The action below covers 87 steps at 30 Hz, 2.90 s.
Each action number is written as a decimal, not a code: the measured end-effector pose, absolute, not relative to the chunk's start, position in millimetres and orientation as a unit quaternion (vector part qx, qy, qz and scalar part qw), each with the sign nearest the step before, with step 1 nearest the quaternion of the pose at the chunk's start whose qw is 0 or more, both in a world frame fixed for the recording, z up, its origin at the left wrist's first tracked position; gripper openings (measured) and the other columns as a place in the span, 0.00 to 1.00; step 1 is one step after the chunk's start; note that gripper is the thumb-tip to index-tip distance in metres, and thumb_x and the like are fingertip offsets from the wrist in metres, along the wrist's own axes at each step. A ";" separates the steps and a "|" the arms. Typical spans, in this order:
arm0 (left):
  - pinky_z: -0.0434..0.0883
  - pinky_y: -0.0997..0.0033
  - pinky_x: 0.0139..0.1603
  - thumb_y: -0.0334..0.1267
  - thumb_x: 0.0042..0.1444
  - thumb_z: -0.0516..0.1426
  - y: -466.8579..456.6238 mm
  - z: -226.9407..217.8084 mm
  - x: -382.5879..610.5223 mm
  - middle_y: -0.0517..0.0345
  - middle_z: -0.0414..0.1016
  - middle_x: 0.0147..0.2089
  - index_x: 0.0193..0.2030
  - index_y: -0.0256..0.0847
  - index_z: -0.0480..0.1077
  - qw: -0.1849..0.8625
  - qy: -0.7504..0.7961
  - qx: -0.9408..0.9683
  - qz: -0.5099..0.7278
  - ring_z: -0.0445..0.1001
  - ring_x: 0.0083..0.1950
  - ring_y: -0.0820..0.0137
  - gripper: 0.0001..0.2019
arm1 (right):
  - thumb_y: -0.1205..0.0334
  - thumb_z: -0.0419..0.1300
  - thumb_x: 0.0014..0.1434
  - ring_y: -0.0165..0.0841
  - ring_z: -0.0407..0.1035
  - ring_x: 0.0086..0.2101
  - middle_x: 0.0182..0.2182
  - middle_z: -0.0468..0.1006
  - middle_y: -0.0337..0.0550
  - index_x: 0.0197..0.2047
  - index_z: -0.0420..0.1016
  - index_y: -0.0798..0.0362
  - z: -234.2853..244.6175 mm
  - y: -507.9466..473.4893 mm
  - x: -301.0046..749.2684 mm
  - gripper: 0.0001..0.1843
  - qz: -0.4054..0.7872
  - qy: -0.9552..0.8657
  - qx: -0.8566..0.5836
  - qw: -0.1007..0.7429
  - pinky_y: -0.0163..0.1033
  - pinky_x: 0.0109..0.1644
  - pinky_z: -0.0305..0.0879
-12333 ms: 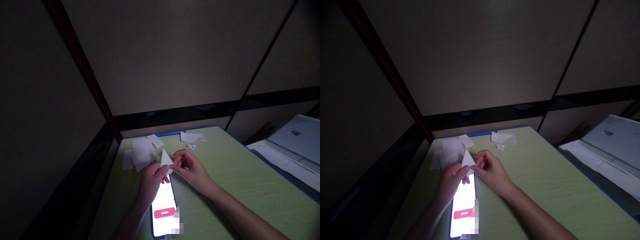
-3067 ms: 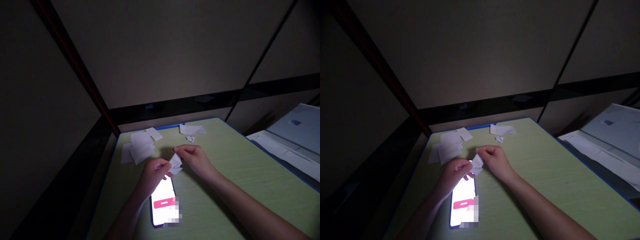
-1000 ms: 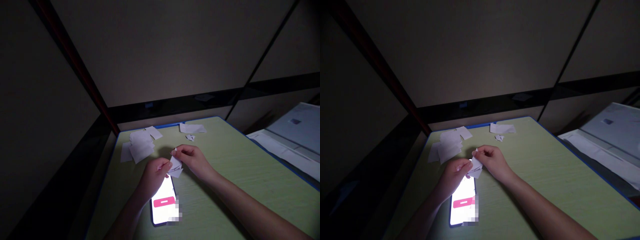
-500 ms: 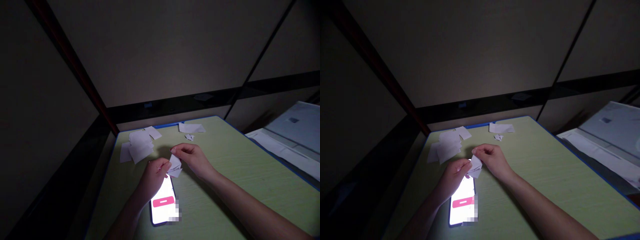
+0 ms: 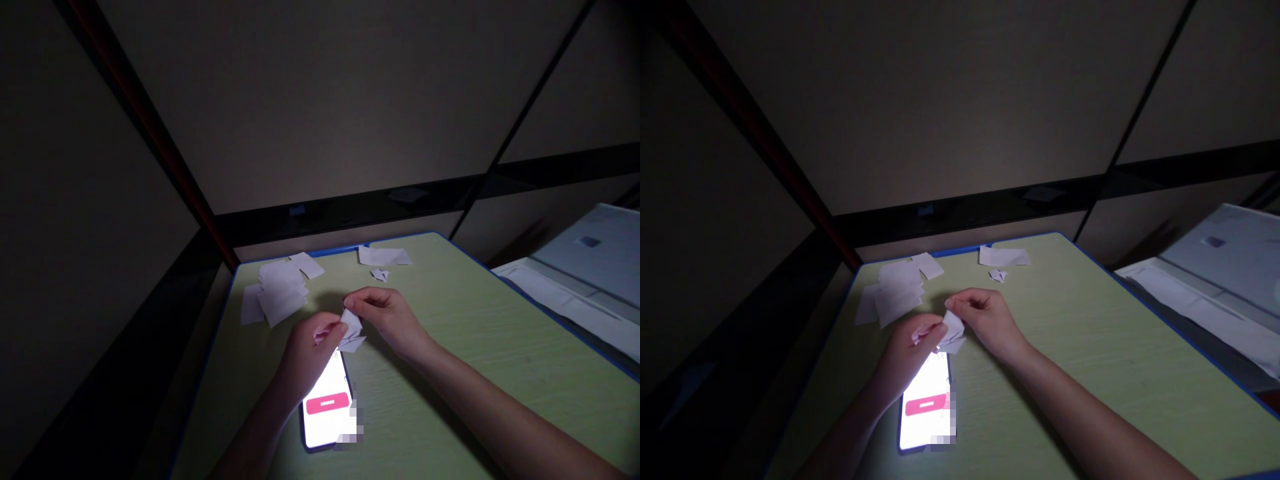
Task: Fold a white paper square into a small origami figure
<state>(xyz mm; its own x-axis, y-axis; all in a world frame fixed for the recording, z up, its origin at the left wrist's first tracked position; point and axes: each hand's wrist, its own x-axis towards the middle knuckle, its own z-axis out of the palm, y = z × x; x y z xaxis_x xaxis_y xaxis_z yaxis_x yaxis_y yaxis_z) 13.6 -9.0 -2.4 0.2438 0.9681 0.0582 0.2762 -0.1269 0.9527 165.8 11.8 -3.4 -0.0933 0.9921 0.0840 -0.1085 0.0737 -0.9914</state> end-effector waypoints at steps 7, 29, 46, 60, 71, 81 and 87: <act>0.64 0.76 0.29 0.39 0.51 0.55 -9.7 0.6 13.6 0.58 0.73 0.25 0.27 0.36 0.72 0.448 0.498 0.636 0.384 0.70 0.28 0.72 0.09 | 0.60 0.64 0.46 0.27 0.61 0.22 0.19 0.73 0.37 0.24 0.77 0.53 2.1 5.4 162.3 0.05 0.544 -0.515 -0.421 0.511 0.35 0.26 0.55; 0.59 0.79 0.23 0.39 0.52 0.54 -6.0 -3.8 11.1 0.63 0.64 0.21 0.25 0.35 0.69 0.445 0.484 0.635 0.406 0.62 0.24 0.77 0.10 | 0.55 0.63 0.46 0.25 0.57 0.20 0.18 0.66 0.34 0.21 0.69 0.56 1.9 5.3 161.3 0.13 0.533 -0.560 -0.413 0.482 0.33 0.24 0.52; 0.62 0.78 0.22 0.40 0.53 0.52 -8.1 -0.2 12.1 0.60 0.73 0.23 0.29 0.36 0.71 0.516 0.486 0.616 0.344 0.73 0.25 0.71 0.11 | 0.58 0.60 0.50 0.27 0.59 0.20 0.15 0.67 0.35 0.20 0.73 0.56 9.1 8.1 169.2 0.13 0.472 -0.540 -0.448 0.534 0.33 0.24 0.53; 0.65 0.77 0.24 0.42 0.54 0.52 -6.7 0.6 6.8 0.58 0.75 0.25 0.33 0.36 0.71 0.521 0.455 0.622 0.367 0.74 0.27 0.70 0.12 | 0.50 0.58 0.52 0.27 0.59 0.21 0.17 0.69 0.37 0.23 0.74 0.58 -1.7 12.9 168.2 0.18 0.519 -0.551 -0.429 0.493 0.33 0.25 0.54; 0.63 0.77 0.22 0.42 0.53 0.51 -3.6 0.9 8.2 0.58 0.73 0.21 0.28 0.35 0.67 0.487 0.497 0.587 0.415 0.72 0.22 0.72 0.12 | 0.64 0.59 0.50 0.29 0.62 0.26 0.26 0.70 0.38 0.45 0.69 0.53 3.9 11.8 167.6 0.17 0.610 -0.510 -0.312 0.520 0.36 0.31 0.58; 0.61 0.78 0.19 0.44 0.55 0.50 -2.4 -9.3 9.3 0.57 0.74 0.23 0.30 0.35 0.65 0.531 0.468 0.576 0.409 0.71 0.20 0.74 0.13 | 0.67 0.58 0.50 0.28 0.63 0.26 0.27 0.70 0.38 0.40 0.69 0.54 6.9 11.0 167.9 0.12 0.631 -0.536 -0.273 0.491 0.36 0.32 0.58; 0.63 0.77 0.19 0.45 0.53 0.52 -1.7 -6.5 8.6 0.57 0.74 0.21 0.30 0.35 0.66 0.536 0.478 0.564 0.407 0.71 0.19 0.73 0.13 | 0.62 0.62 0.48 0.28 0.63 0.27 0.29 0.70 0.38 0.41 0.69 0.53 10.7 12.2 171.6 0.15 0.612 -0.549 -0.275 0.499 0.34 0.31 0.58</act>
<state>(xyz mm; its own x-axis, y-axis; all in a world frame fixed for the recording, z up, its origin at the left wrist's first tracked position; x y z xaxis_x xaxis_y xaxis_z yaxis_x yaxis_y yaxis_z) 8.6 -1.7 -6.5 0.2117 0.9759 -0.0535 0.1040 0.0319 0.9941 171.6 12.2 10.7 -0.3502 0.9126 0.2109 -0.3087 0.1001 -0.9459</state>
